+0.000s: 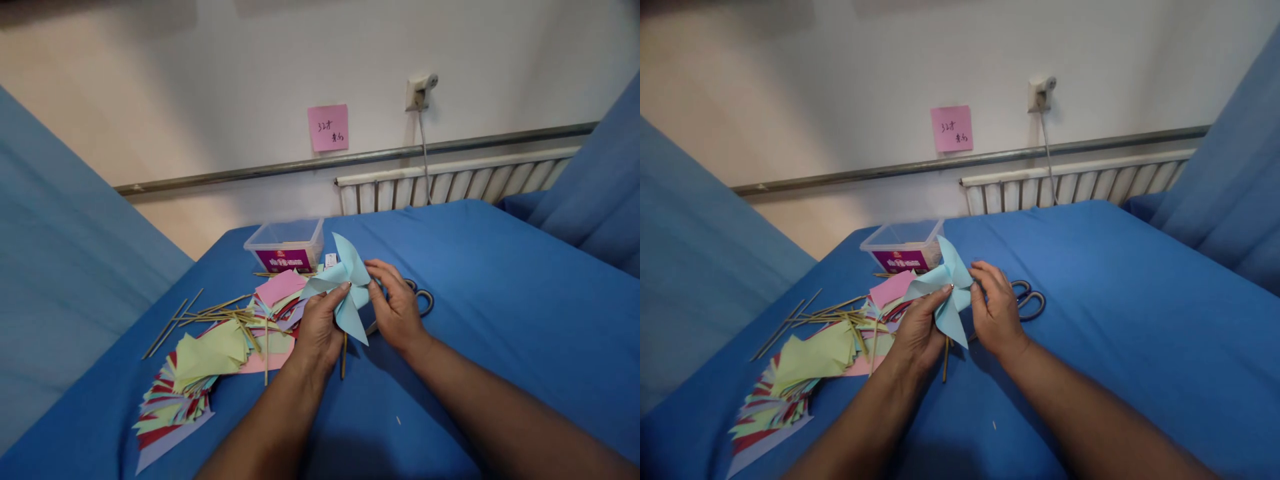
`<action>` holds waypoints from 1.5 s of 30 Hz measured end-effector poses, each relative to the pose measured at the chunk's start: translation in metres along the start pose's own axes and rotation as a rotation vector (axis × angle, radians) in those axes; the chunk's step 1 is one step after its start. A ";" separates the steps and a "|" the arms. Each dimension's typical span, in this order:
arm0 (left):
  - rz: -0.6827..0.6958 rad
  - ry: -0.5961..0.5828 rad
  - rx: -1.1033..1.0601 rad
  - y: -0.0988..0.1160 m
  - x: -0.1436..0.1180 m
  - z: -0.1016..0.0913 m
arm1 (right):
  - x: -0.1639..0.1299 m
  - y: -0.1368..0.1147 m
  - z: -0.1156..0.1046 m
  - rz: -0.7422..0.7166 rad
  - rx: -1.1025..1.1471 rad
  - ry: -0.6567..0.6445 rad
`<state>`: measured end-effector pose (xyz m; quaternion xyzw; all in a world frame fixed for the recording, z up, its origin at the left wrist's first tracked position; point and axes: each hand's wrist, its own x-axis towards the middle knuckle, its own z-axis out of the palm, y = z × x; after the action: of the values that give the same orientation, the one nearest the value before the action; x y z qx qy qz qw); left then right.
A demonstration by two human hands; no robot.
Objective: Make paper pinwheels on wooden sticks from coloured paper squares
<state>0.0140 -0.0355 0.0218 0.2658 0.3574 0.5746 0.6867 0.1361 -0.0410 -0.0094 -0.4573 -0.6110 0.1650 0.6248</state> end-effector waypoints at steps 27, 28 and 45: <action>-0.030 0.106 -0.045 0.007 0.015 -0.013 | -0.020 0.001 0.029 0.621 0.550 -0.346; -0.034 0.090 -0.023 0.008 0.015 -0.014 | -0.020 0.001 0.028 0.609 0.534 -0.345; -0.003 0.194 -0.082 0.019 0.014 -0.012 | -0.035 -0.004 0.034 0.691 0.639 -0.641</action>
<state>-0.0055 -0.0186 0.0268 0.1800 0.3989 0.6105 0.6601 0.0962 -0.0574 -0.0334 -0.3462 -0.5046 0.6670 0.4250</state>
